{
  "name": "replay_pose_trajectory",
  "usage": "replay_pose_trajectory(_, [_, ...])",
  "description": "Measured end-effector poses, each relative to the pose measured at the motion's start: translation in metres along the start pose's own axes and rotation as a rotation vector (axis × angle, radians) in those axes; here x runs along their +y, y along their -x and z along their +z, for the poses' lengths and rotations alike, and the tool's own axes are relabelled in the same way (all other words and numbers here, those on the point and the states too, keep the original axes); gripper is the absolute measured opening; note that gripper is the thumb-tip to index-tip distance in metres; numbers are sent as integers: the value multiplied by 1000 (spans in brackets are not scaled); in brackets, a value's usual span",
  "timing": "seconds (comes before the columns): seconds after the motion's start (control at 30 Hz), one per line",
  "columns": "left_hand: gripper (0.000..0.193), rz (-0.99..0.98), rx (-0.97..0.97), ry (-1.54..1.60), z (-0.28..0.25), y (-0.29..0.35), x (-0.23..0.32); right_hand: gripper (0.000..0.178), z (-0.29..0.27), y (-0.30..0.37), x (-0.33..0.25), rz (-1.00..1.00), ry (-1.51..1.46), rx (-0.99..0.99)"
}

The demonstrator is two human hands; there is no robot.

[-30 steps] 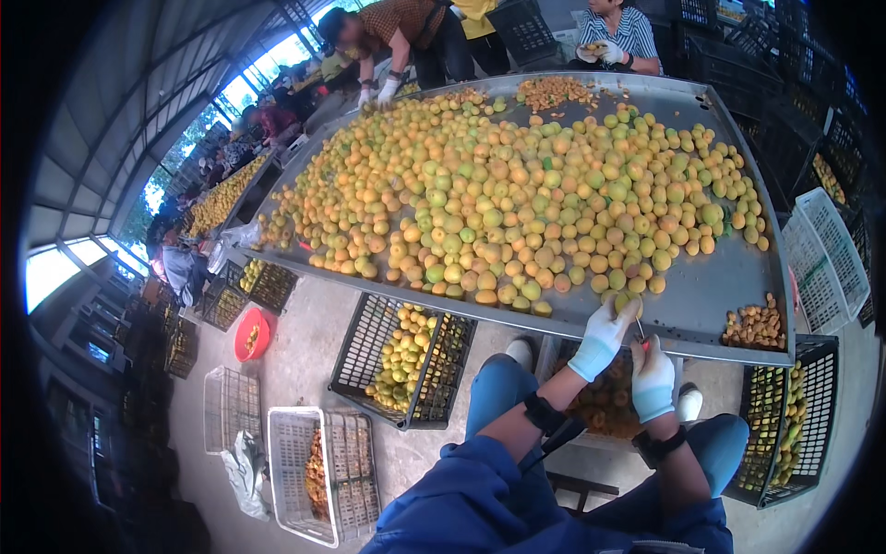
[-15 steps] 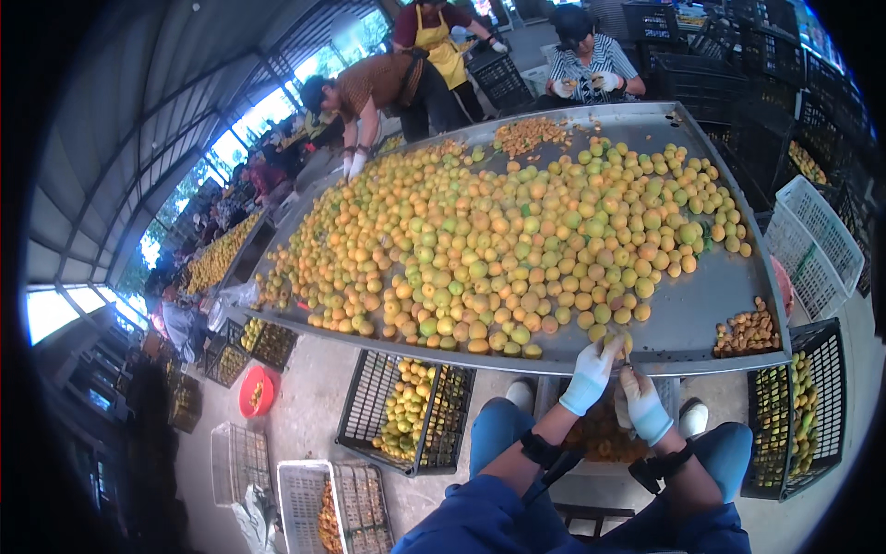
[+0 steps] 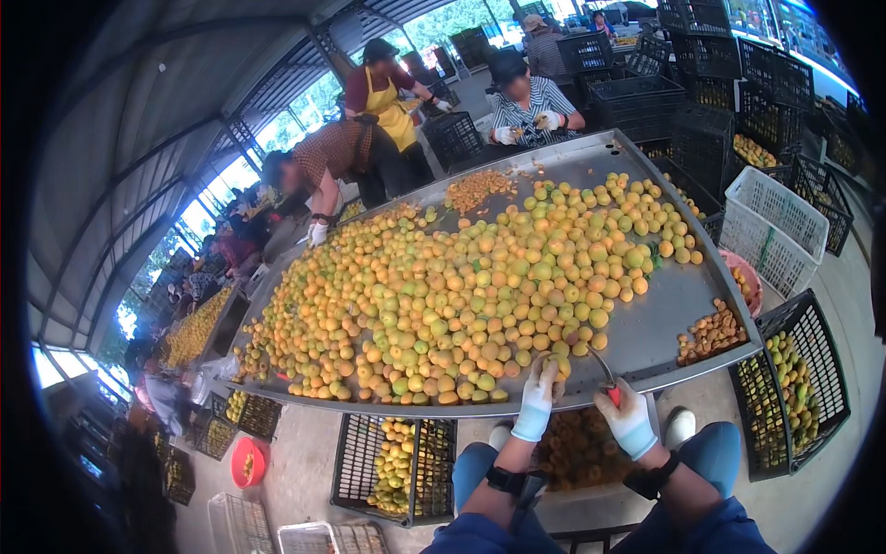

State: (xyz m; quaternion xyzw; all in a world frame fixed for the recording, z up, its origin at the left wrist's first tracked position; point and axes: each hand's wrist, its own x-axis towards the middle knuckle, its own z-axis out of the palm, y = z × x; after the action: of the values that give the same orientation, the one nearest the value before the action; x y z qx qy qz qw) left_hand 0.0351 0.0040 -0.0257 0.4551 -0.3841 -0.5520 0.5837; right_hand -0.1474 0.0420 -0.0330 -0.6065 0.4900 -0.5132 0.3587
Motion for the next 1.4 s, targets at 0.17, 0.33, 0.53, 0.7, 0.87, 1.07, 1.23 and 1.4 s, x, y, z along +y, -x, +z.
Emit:
replay_pose_trajectory(0.17, [30, -115, -245, -140, 20, 21, -11, 55, -1, -12, -19, -34, -81, -18])
replay_pose_trajectory(0.33, [27, -131, -364, -272, 11, 21, 4, 70, -2, -15, -2, -34, 8, -140])
replay_pose_trajectory(0.53, [26, -193, -342, -279, 17, 28, 16, 58, 0, -10, -6, -141, -20, -151])
replay_pose_trajectory(0.7, [22, -242, -358, -149, 20, 31, 13, 51, -5, -8, -13, -98, -42, -194])
replay_pose_trajectory(0.87, [21, -26, -358, -231, 23, 34, 0, 41, -2, -3, -17, -62, -79, -104])
replay_pose_trajectory(1.07, [24, 108, -294, -262, 44, 41, 5, 35, 0, -2, -20, -49, 36, 10])
replay_pose_trajectory(1.23, [39, -147, -251, 164, 41, 37, -27, 28, 0, -10, -8, 148, -303, 234])
replay_pose_trajectory(1.4, [47, -10, -396, 246, 36, 25, -19, 38, -5, -22, -10, 500, -959, -6])
